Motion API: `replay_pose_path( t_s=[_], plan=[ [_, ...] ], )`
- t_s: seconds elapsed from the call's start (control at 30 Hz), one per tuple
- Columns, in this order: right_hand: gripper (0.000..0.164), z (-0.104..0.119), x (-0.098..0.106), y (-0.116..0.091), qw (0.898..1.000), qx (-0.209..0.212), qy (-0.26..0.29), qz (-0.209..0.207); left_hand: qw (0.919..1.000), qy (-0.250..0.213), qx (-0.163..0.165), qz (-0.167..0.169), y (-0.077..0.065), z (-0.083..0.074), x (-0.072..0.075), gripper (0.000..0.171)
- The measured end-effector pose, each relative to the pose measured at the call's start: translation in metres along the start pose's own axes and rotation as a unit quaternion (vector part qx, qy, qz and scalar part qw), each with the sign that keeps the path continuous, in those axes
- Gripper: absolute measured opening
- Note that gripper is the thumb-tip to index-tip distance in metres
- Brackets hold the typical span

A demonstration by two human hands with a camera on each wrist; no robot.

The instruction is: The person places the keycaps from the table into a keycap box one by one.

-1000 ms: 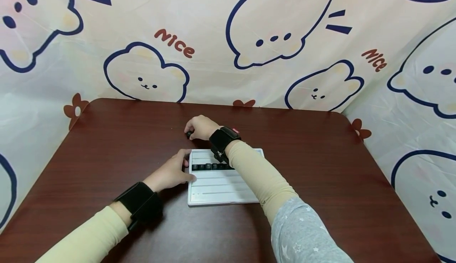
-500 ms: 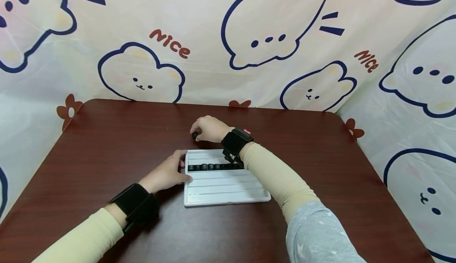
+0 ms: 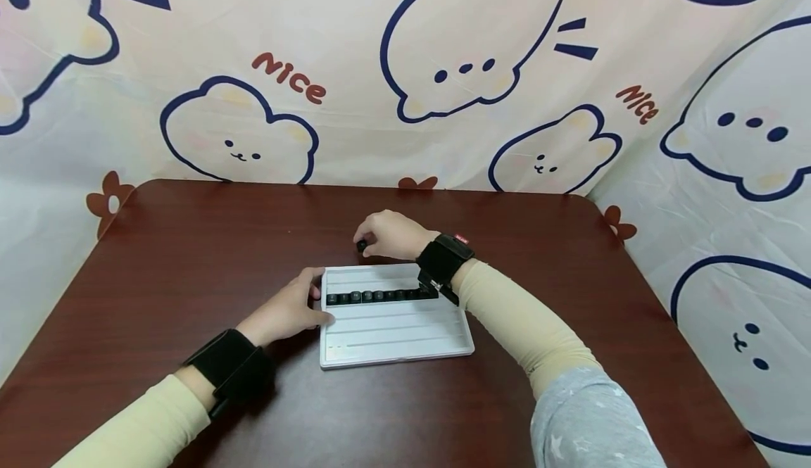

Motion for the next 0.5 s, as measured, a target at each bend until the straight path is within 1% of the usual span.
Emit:
replay_pose_path(
  t_s=[0.13, 0.37, 0.5],
  plan=[
    [0.027, 0.004, 0.006, -0.015, 1.0, 0.015, -0.01, -0.009, 1.0, -0.004, -0.004, 0.002, 0.0, -0.001, 0.001, 0.085],
    [0.028, 0.003, 0.009, -0.039, 1.0, 0.018, -0.013, -0.008, 0.9999, 0.007, -0.012, -0.001, -0.001, -0.004, 0.0, 0.087],
    [0.027, 0.0, 0.013, -0.05, 0.999, 0.022, -0.011, -0.022, 0.9999, 0.013, -0.009, -0.004, -0.001, -0.005, -0.001, 0.087]
  ],
)
Point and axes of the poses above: each hand's wrist, its own y-axis towards the middle knuckle, its own x-axis out of the back of the hand, z = x × y, the point moved 9 cm from there along y, towards the middle knuckle, and after that the axes turned 4 degrees about -z, right-handed, at the moved point
